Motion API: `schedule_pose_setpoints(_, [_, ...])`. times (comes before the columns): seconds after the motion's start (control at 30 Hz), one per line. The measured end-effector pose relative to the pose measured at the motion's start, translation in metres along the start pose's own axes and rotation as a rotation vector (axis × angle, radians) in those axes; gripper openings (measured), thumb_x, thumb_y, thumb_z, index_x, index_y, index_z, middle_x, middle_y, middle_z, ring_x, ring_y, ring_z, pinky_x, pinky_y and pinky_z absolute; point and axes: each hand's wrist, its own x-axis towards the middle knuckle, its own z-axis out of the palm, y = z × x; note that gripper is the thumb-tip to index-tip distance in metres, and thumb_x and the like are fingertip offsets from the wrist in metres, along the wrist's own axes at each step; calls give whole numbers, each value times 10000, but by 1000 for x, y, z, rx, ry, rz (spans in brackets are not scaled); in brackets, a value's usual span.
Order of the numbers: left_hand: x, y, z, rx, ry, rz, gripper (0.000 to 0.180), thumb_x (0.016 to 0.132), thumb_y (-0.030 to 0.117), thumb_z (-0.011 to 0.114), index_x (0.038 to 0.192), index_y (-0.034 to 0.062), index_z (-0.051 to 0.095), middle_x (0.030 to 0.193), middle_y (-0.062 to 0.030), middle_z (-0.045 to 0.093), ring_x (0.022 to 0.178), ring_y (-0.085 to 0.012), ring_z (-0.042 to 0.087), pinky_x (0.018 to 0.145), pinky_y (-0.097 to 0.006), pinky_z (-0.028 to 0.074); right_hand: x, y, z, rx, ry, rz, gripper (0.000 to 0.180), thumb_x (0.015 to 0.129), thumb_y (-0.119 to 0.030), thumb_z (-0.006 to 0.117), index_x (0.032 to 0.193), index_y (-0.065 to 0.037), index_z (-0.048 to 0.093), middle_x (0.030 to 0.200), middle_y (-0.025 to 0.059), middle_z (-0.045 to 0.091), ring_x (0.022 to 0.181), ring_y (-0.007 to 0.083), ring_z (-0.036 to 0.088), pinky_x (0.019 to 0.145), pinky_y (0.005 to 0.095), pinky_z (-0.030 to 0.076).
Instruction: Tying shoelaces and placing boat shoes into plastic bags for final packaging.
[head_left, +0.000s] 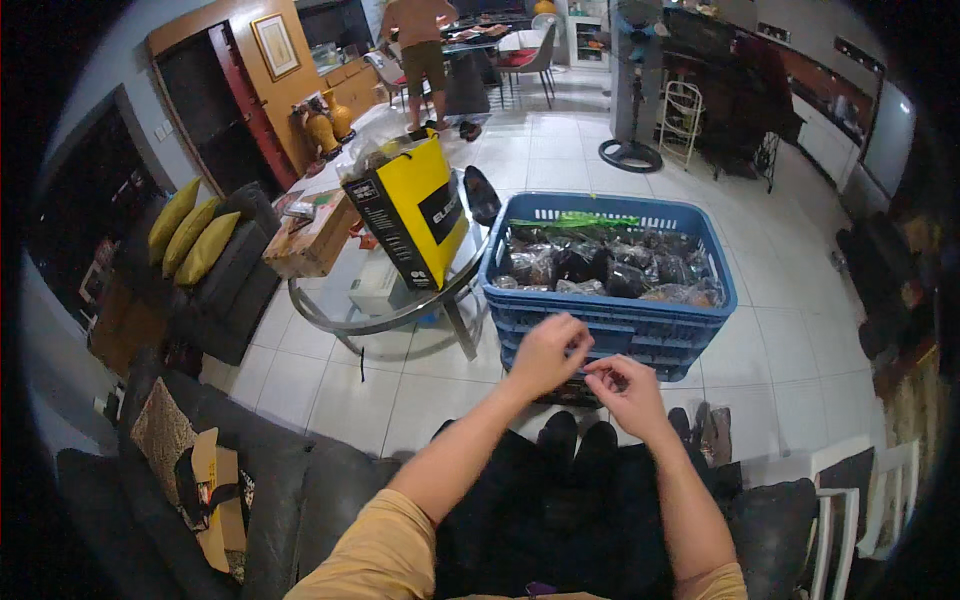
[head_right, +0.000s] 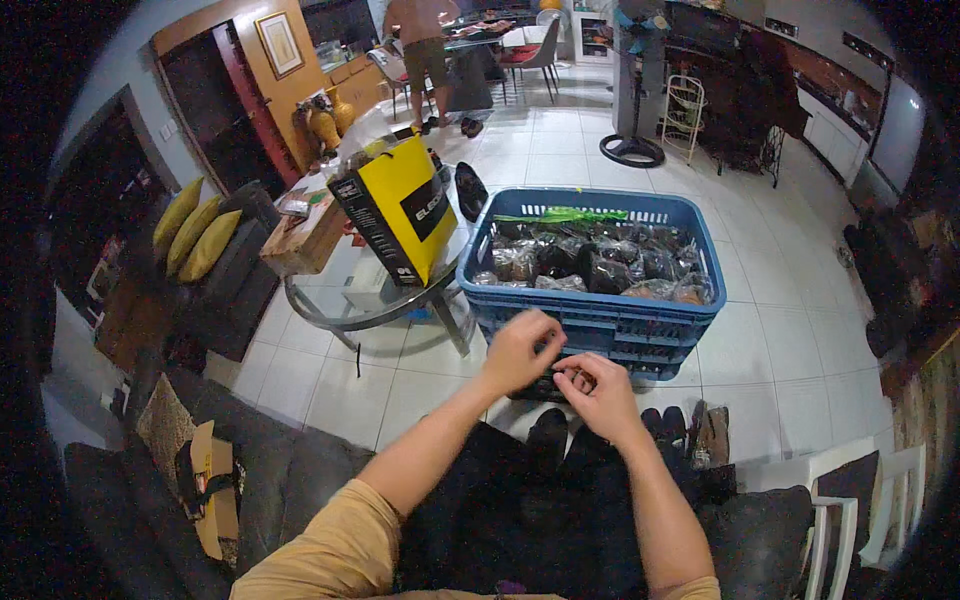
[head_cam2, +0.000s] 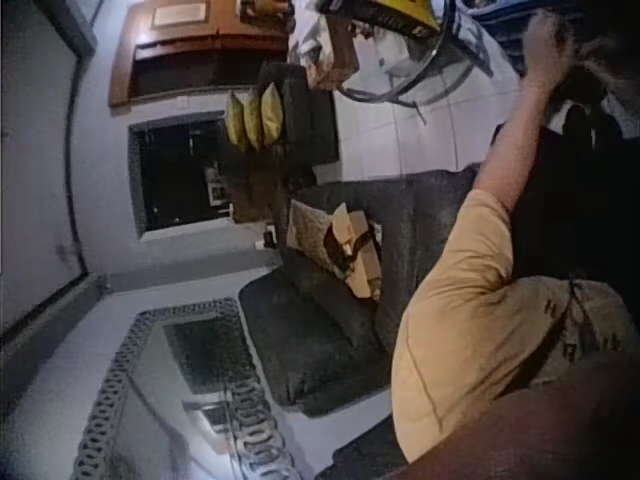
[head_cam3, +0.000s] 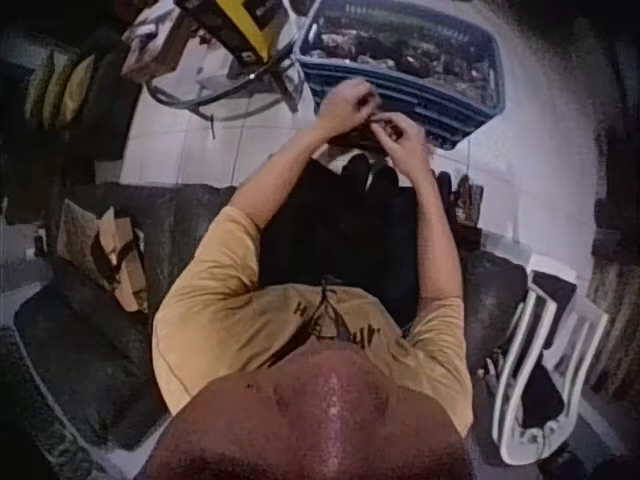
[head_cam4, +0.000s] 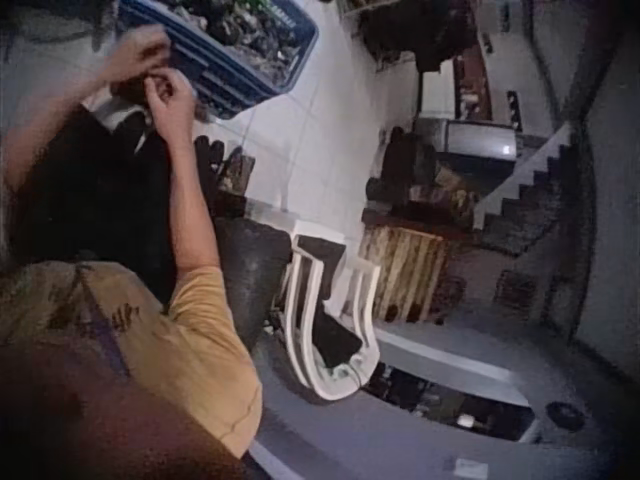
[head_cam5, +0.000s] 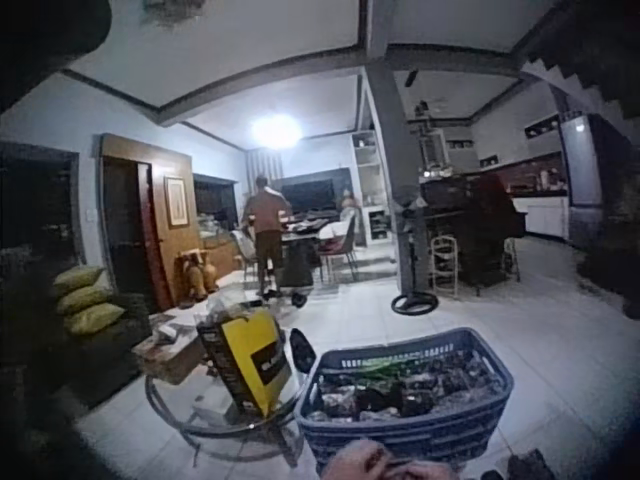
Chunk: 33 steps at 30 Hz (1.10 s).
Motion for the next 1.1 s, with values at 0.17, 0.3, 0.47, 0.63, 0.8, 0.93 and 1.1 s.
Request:
schedule_pose_setpoints(0.17, [81, -24, -49, 101, 38, 41, 168, 913, 176, 739, 960, 29, 672, 929, -157, 662, 899, -343, 668, 796, -439, 524, 25, 5, 13, -178, -423, 88, 418, 913, -313, 772, 1202, -18, 709, 1034, 166, 722, 905, 268, 693, 819, 378, 555])
schedule_pose_setpoints(0.3, [146, -84, -70, 359, -314, -150, 319, 904, 263, 762, 1119, 36, 701, 1093, -175, 680, 1008, -348, 680, 880, -445, 542, 38, 37, 57, -295, -700, 32, 660, 888, -501, 751, 1363, -59, 631, 1195, 217, 728, 1185, 387, 668, 1007, 491, 523])
schedule_pose_setpoints(0.47, [155, -146, -67, 593, -670, -76, 548, 797, 278, 839, 1269, 59, 667, 1268, -207, 646, 1164, -404, 638, 1001, -475, 517, 15, 67, 91, -661, -934, 74, 668, 888, -433, 763, 1394, -38, 579, 1275, 243, 663, 1178, 427, 653, 1005, 501, 529])
schedule_pose_setpoints(0.63, [149, -181, -50, 563, -828, -131, 947, 709, 320, 908, 1516, 106, 462, 1436, -223, 498, 1212, -456, 604, 1049, -478, 489, 26, 53, 88, -501, -869, 71, 643, 901, -433, 748, 1394, -55, 580, 1259, 224, 667, 1144, 417, 664, 982, 507, 543])
schedule_pose_setpoints(0.8, [146, -177, -48, 534, -837, -147, 999, 696, 248, 926, 1524, 62, 399, 1413, -226, 483, 1228, -467, 593, 1051, -482, 485, 32, 45, 75, -452, -830, 96, 576, 901, -418, 769, 1315, -47, 619, 1232, 185, 686, 1141, 374, 687, 960, 498, 574])
schedule_pose_setpoints(0.93, [161, -158, -67, 606, -573, 73, 956, 709, 222, 923, 1498, 58, 408, 1426, -228, 489, 1227, -475, 583, 1044, -509, 476, 33, 47, 70, -474, -879, 139, 579, 904, -417, 767, 1322, -48, 615, 1249, 189, 677, 1154, 374, 682, 954, 495, 578])
schedule_pose_setpoints(1.1, [187, -112, -48, 123, -786, -261, 439, 812, 288, 896, 1102, 38, 683, 995, -46, 679, 945, -159, 637, 833, -333, 506, 26, 47, 67, -488, -846, 102, 578, 906, -419, 767, 1312, -39, 607, 1280, 188, 662, 1194, 379, 661, 993, 498, 559])
